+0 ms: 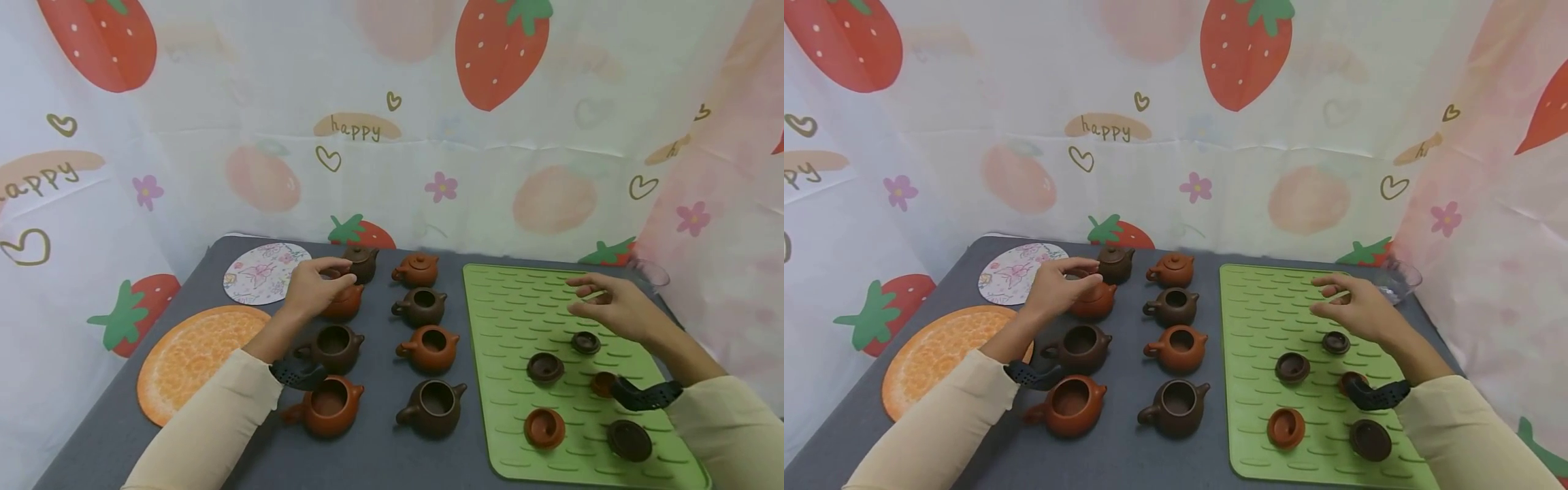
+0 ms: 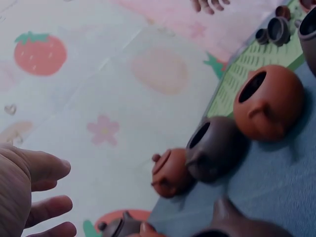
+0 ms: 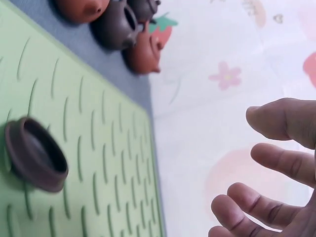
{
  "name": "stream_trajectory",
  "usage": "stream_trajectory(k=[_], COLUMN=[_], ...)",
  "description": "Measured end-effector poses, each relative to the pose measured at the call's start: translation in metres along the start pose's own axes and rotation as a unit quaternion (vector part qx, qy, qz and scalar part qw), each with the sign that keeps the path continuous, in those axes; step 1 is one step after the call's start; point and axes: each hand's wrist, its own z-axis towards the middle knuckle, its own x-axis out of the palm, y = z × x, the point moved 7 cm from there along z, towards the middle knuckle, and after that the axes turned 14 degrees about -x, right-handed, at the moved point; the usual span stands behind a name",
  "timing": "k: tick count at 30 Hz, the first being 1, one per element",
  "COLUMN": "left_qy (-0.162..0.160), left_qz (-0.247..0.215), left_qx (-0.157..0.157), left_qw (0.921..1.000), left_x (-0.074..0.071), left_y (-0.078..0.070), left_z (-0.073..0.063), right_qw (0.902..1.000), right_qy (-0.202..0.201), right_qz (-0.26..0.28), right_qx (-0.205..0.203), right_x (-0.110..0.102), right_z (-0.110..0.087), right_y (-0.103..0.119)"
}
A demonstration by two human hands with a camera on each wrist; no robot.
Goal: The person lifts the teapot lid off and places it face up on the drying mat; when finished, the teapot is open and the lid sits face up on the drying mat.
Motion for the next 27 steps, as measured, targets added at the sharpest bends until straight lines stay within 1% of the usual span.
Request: stream_trajectory(k=[3,5,11,15,18,22,25,27], left_qy=[-0.011,-0.015,-0.013,-0.012,-0.006,0.003,0.008,0.009], left_qz=[-0.007,-0.009,-0.046,-0.069,-0.086,-0.106,-0.099,-0.092], left_qx=[0.003,-0.001,-0.042,-0.051,-0.063,-0.089,-0.091,-0.082], left_qw=[0.9999,0.9998,0.9980,0.9963,0.9943,0.9904,0.9909,0.9924], left_x=[-0.005,-0.008,-0.021,-0.027,-0.029,-0.028,-0.026,-0.025], left_y=[0.009,0.017,0.043,0.060,0.074,0.092,0.101,0.104], left_z=[0.001,0.002,0.006,0.007,0.006,0.003,0.001,0.000], right_qw=[0.9999,0.9998,0.9993,0.9992,0.9989,0.9981,0.9970,0.9963], right_qy=[-0.004,-0.007,-0.017,-0.018,-0.016,-0.014,-0.011,-0.008], right_qz=[-0.002,-0.005,-0.010,0.001,0.013,0.019,0.026,0.031], right_qx=[-0.011,-0.017,-0.031,-0.037,-0.041,-0.057,-0.072,-0.079], right_x=[0.000,0.000,0.002,0.007,0.012,0.017,0.020,0.021], right_z=[0.003,0.005,0.013,0.019,0.025,0.034,0.042,0.048], right_y=[0.010,0.016,0.031,0.039,0.046,0.058,0.068,0.075])
